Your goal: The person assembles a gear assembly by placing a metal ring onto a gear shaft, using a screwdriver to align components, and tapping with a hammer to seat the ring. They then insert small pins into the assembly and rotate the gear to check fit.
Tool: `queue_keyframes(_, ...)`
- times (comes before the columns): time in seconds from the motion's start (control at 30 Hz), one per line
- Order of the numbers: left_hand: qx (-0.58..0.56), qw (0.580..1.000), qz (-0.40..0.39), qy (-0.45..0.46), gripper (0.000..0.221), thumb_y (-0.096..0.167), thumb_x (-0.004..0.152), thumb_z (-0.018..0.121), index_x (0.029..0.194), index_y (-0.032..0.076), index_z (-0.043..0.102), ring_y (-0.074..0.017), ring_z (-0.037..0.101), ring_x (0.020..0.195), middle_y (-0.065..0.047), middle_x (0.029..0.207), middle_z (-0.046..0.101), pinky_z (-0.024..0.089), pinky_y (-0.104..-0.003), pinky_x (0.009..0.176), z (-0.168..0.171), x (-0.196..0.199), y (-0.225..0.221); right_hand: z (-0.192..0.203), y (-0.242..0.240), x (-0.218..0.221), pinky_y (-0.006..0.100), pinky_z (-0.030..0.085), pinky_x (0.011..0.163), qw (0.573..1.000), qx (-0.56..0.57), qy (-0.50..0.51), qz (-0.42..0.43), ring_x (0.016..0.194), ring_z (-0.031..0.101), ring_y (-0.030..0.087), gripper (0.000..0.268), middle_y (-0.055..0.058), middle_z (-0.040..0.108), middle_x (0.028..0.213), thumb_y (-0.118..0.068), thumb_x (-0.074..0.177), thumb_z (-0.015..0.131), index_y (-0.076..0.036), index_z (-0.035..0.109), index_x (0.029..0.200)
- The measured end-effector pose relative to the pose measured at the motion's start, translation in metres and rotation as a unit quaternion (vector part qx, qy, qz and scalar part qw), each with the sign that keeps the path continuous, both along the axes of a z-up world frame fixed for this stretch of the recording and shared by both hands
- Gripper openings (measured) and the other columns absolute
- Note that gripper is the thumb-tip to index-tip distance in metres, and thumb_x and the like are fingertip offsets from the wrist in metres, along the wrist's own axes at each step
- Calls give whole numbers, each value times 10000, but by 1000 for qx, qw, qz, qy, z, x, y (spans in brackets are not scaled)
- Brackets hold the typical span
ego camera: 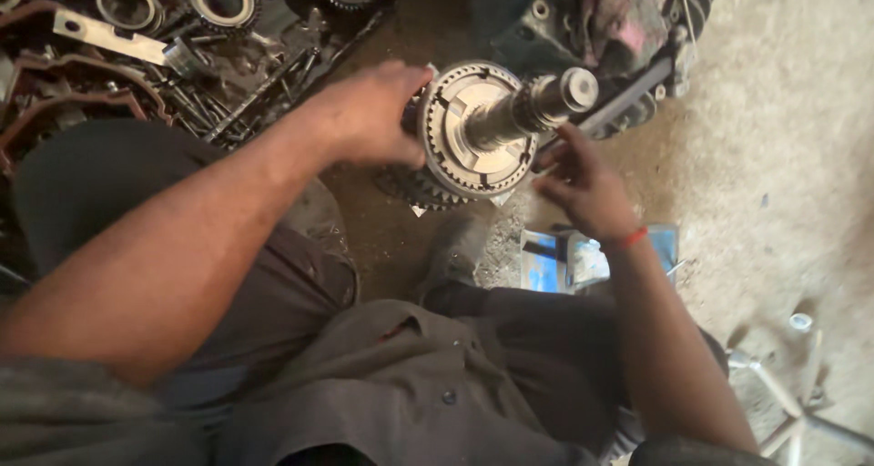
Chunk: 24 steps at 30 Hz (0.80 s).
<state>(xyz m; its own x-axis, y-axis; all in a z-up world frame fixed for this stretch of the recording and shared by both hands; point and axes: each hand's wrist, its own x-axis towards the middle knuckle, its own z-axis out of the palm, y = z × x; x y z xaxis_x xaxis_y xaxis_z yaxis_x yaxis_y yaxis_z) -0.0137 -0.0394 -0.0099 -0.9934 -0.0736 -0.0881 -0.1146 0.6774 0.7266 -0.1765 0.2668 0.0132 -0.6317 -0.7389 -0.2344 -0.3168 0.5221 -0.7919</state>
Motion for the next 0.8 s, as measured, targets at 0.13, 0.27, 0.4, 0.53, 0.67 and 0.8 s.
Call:
queue_keyframes(0.13, 7, 998, 20, -57, 1433, 449, 491, 1015, 1560, 20, 161, -425, 340, 1422, -256, 1562, 320, 298, -493, 1128, -9, 0, 16, -7, -14, 5, 347, 548, 979, 997, 31, -19, 66, 1139, 639, 198, 1083, 113, 635, 1337, -23, 696, 899, -42, 296, 1596)
queue_keyframes(0.27, 74, 996, 14, 43, 1493, 428, 434, 1039, 1563, -12, 168, -424, 372, 1446, -271, 1575, 362, 309, -449, 1196, -25, -2, 19, -20, -23, 8, 391, 373, 1219, 991, -82, 21, 102, 1455, 434, 253, 1142, 154, 455, 1581, 19, 634, 951, 0, 316, 1583)
queue_keyframes(0.4, 140, 988, 18, 57, 1496, 359, 395, 1031, 1593, 15, 204, -392, 413, 1465, -238, 1556, 446, 326, -434, 1223, -33, -6, 20, -23, -26, 8, 366, 380, 1255, 984, -139, -89, 72, 1490, 421, 217, 1191, 103, 420, 1633, 77, 631, 925, -25, 270, 1621)
queue_keyframes(0.53, 151, 981, 4, 120, 1497, 361, 420, 1057, 1594, -9, 207, -405, 399, 1477, -255, 1573, 424, 308, -449, 1233, -37, -8, 21, -21, -21, 5, 363, 497, 1169, 975, -142, -168, 26, 1391, 543, 200, 1192, 92, 501, 1587, 85, 660, 877, -55, 236, 1656)
queue_keyframes(0.67, 159, 982, 8, 105, 1505, 379, 409, 1042, 1600, -1, 206, -383, 397, 1493, -237, 1585, 422, 302, -440, 1261, -45, -9, 20, -25, -11, 1, 372, 504, 1170, 966, -170, -191, 32, 1415, 522, 193, 1174, 99, 471, 1604, 118, 686, 856, -47, 216, 1656)
queue_keyframes(0.8, 122, 983, -11, 134, 1508, 413, 437, 1062, 1611, 21, 200, -413, 331, 1530, -242, 1632, 368, 270, -466, 1278, -56, -9, 15, -42, -17, 2, 373, 502, 1170, 974, -153, -165, 24, 1420, 521, 211, 1130, 102, 474, 1609, 162, 732, 827, -43, 215, 1660)
